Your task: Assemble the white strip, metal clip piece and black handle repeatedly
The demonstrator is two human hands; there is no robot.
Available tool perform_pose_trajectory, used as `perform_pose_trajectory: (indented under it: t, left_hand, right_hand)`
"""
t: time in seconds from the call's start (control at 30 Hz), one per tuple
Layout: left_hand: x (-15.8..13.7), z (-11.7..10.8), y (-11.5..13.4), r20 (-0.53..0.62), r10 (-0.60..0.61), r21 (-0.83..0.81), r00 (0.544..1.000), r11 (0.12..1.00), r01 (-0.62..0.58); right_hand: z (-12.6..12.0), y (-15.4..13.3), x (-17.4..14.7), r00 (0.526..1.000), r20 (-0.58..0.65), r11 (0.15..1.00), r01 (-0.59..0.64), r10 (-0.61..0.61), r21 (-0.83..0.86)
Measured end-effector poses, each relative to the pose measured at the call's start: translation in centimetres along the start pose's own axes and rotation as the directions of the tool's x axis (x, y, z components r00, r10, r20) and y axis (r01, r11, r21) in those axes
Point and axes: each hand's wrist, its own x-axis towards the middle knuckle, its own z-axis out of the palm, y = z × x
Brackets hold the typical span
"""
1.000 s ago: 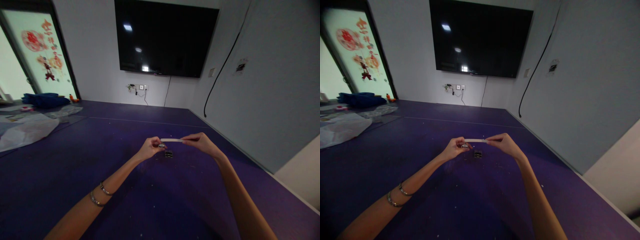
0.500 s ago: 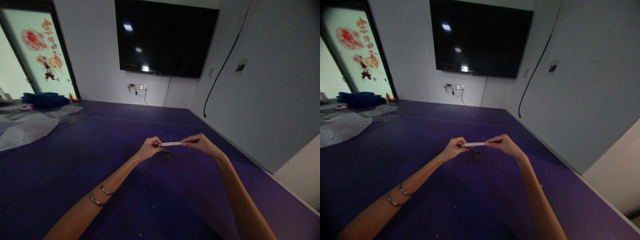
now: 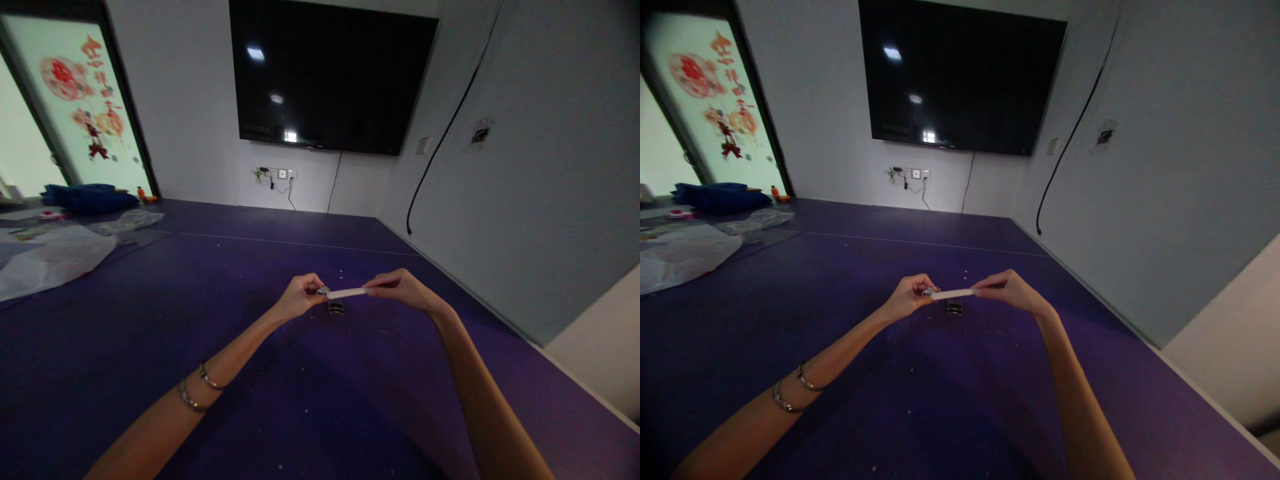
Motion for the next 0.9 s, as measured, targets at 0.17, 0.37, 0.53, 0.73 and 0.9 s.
perform_pose_trajectory:
  t: [0.17, 0.37, 0.53, 0.73, 0.9]
  left_hand:
    - [0.04, -0.04, -0.23, 0.028, 0.035, -0.026, 0.999, 0.999, -0.034]
    - [0.01, 0.24, -0.33, 0.040, 0.035, -0.038, 0.999, 0.999, -0.033]
    - [0.05, 0.29, -0.39, 0.023, 0.022, -0.014, 0.999, 1.000, -0.021]
    - [0.13, 0.33, -0.48, 0.048, 0.046, -0.031, 0.998, 0.999, -0.045]
    - [0.07, 0.26, -0.46, 0.034, 0.033, -0.007, 0.999, 0.999, -0.033]
  right_hand:
    - [0.20, 0.02, 0.17, 0.995, -0.096, 1.000, -0.004, 0.002, -0.013]
    - [0.34, 0.11, 0.30, 0.997, -0.080, 1.000, -0.013, 0.012, -0.008]
    - [0.23, 0.06, 0.23, 1.000, 0.001, 1.000, 0.015, -0.015, -0.014]
    - [0.46, -0.04, 0.27, 0.996, -0.090, 1.000, -0.001, 0.000, -0.005]
    - [0.52, -0.60, 0.21, 0.997, -0.071, 0.999, 0.015, -0.017, -0.029]
